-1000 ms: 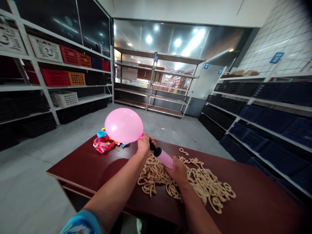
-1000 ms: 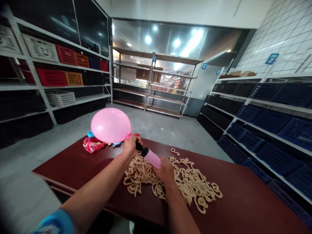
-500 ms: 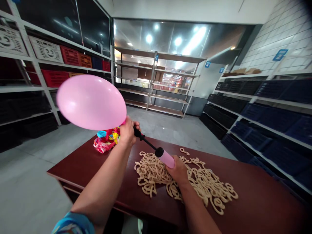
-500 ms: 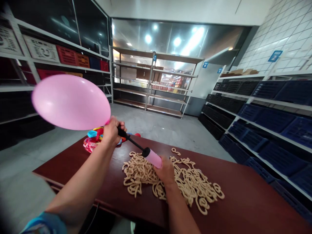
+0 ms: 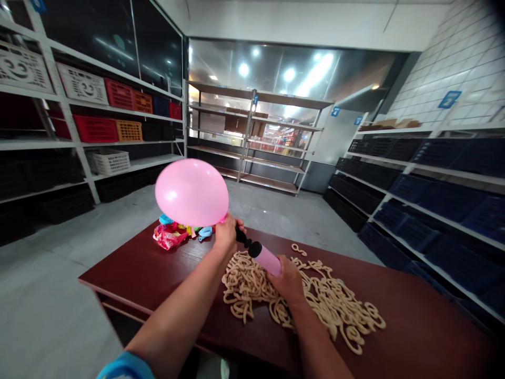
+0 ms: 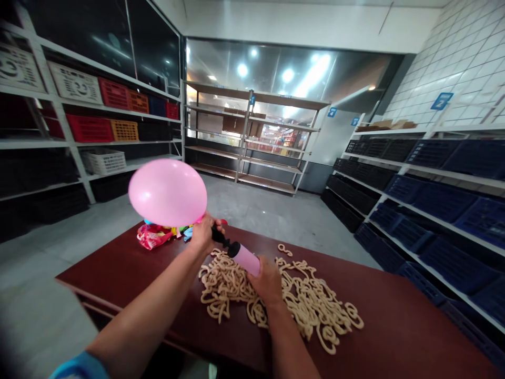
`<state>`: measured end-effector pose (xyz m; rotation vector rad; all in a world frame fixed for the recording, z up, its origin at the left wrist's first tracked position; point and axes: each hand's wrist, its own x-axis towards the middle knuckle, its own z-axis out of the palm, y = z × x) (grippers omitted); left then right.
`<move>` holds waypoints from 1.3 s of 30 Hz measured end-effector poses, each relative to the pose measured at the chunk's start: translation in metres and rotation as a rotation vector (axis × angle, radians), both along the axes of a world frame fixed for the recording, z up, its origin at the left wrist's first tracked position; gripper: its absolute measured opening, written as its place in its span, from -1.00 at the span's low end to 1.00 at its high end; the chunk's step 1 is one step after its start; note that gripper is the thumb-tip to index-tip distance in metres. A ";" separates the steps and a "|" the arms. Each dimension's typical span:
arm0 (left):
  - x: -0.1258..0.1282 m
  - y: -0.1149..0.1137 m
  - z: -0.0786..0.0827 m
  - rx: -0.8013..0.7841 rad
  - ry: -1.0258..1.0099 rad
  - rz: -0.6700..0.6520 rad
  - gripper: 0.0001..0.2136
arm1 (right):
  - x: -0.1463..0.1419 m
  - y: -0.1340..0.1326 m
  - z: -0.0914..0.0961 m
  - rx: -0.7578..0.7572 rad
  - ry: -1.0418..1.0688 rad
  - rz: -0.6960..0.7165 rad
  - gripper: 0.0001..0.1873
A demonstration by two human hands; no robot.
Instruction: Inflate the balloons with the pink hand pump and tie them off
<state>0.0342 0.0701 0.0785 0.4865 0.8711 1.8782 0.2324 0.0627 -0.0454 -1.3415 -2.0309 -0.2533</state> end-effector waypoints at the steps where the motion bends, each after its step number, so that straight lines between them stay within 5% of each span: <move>1: -0.008 -0.004 0.009 0.030 0.009 0.003 -0.73 | 0.001 0.001 0.000 0.006 0.009 0.003 -0.68; 6: -0.047 -0.026 0.053 0.165 0.049 0.009 -0.67 | 0.003 0.002 0.000 0.059 0.049 -0.012 -0.66; 10: -0.054 -0.026 0.062 0.207 0.051 0.042 -0.64 | 0.002 0.001 0.000 0.039 0.059 -0.009 -0.68; 15: -0.017 -0.004 0.026 0.053 0.052 0.064 -0.72 | 0.001 -0.001 -0.001 0.009 0.019 -0.041 -0.74; 19: 0.016 0.009 -0.011 -0.086 0.031 -0.052 -0.73 | 0.001 -0.001 -0.003 -0.009 -0.021 -0.058 -0.77; 23: 0.023 0.013 -0.024 -0.139 -0.043 -0.076 -0.72 | 0.000 -0.001 -0.004 -0.013 -0.033 -0.050 -0.76; 26: 0.010 0.008 -0.014 -0.089 -0.064 -0.054 -0.76 | 0.000 0.000 -0.003 -0.014 -0.015 -0.014 -0.72; 34: -0.059 -0.019 0.047 0.132 0.001 0.005 -0.72 | 0.002 0.003 0.001 0.004 0.041 -0.007 -0.68; 39: -0.056 -0.009 0.046 0.096 -0.050 0.043 -0.69 | 0.000 0.002 -0.002 0.025 0.018 -0.043 -0.73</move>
